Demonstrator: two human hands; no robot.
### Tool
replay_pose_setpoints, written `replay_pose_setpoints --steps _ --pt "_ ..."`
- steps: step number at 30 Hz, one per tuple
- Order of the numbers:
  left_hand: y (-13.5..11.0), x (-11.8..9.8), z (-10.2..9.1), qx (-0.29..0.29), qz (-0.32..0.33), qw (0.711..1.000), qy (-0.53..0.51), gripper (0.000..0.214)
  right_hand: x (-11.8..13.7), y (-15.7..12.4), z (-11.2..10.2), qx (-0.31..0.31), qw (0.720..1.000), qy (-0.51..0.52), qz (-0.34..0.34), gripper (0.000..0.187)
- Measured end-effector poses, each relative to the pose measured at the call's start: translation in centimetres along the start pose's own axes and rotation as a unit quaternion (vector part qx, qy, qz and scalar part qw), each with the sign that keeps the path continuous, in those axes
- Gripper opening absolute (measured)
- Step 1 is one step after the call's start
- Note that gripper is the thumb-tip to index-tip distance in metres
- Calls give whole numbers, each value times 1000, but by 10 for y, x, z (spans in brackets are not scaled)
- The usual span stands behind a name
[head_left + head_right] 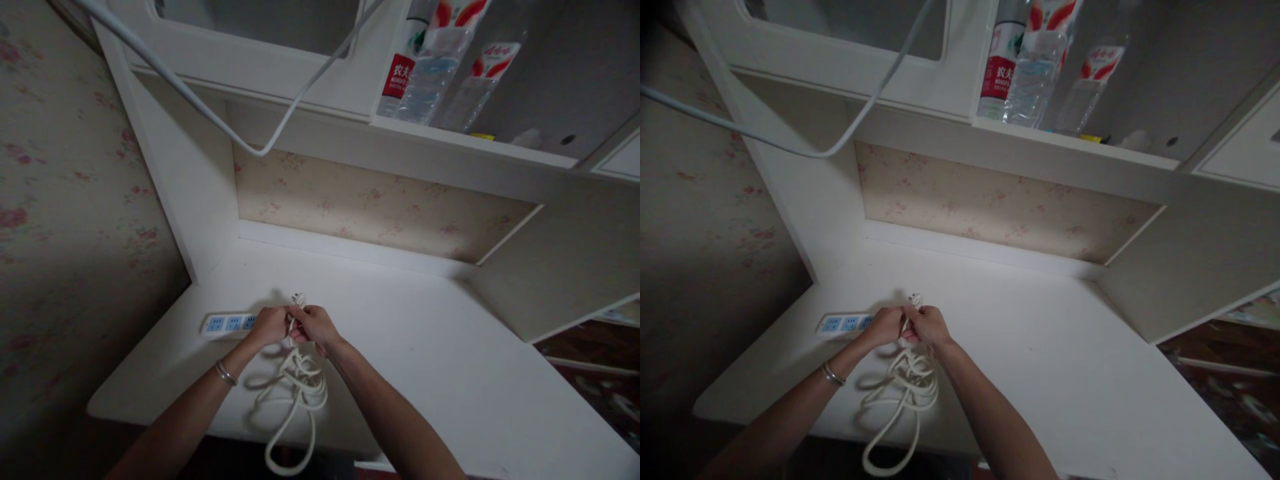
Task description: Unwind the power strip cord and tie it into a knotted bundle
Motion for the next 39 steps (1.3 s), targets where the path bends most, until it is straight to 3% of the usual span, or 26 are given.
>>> replay_pose_setpoints --steps 6,10,16,20,24,28,33,36,39 --pt "-4 14 -5 19 -22 992 -120 21 -6 28 -2 -39 997 -69 -26 36" --pt "-9 10 -12 -10 -18 985 -171 27 3 32 -3 -27 991 -119 -59 35" --pt "-13 -1 -20 -37 30 998 -43 25 17 12 -3 -14 977 -173 -127 14" --pt "-14 -1 -23 -53 28 998 -10 28 23 -21 -9 -8 936 -247 -249 17" --pt "-16 -4 -25 -50 22 998 26 31 14 -45 -16 -39 887 -357 -289 18" --pt "-18 -10 -28 -45 30 998 44 25 5 -49 -5 -34 816 -495 -297 25" --pt "-20 -11 -40 -61 11 995 73 27 19 -43 4 -32 748 -514 -418 57" --pt "-22 -12 -45 -68 2 993 98 29 25 -35 3 -15 730 -498 -468 60" --pt "-24 -15 -44 -58 18 993 105 35 26 -25 1 -3 743 -465 -482 59"
Point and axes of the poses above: each hand's wrist, its own y-axis towards the middle knuckle, its own z-axis out of the palm, x = y × z, the point moved 7 cm from there along y, towards the middle knuckle, and after that the axes turned 1 degree about -x, right-handed, at the moved point
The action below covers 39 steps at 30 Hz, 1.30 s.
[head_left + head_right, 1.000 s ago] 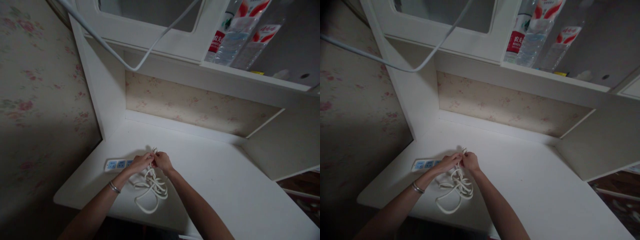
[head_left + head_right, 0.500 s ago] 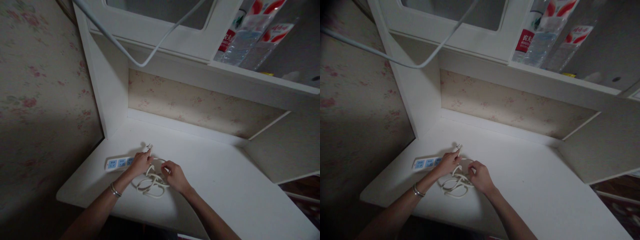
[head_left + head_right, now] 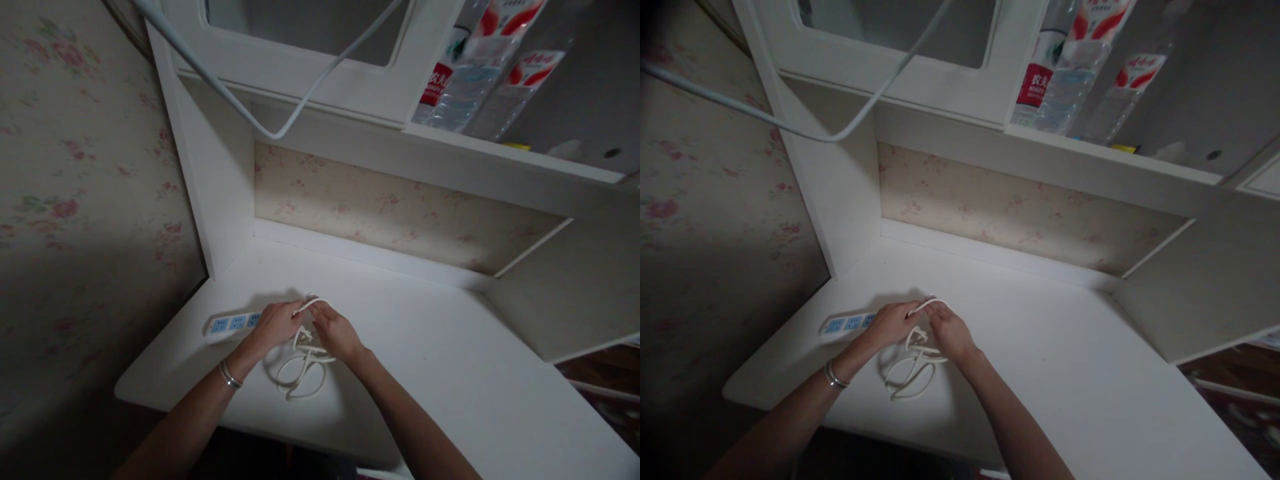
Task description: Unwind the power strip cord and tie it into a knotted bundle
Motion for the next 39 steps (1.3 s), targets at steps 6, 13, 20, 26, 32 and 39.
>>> replay_pose_setpoints --steps 6,13,20,26,32,39 --pt "0 -2 5 5 42 999 -20 39 -15 4 3 -50 993 99 32 43" --pt "-7 -3 16 4 40 999 -32 46 -19 8 0 -3 984 165 73 17" --pt "-5 10 25 43 15 998 -51 54 -93 -26 -28 24 901 293 321 25" --pt "9 15 29 32 9 999 10 35 -143 -63 -46 -29 845 350 404 32" --pt "21 11 39 21 -10 999 32 34 -134 -83 -12 -111 823 359 425 27" --pt "5 70 34 92 46 995 -5 56 -122 -107 0 -213 796 375 424 27"
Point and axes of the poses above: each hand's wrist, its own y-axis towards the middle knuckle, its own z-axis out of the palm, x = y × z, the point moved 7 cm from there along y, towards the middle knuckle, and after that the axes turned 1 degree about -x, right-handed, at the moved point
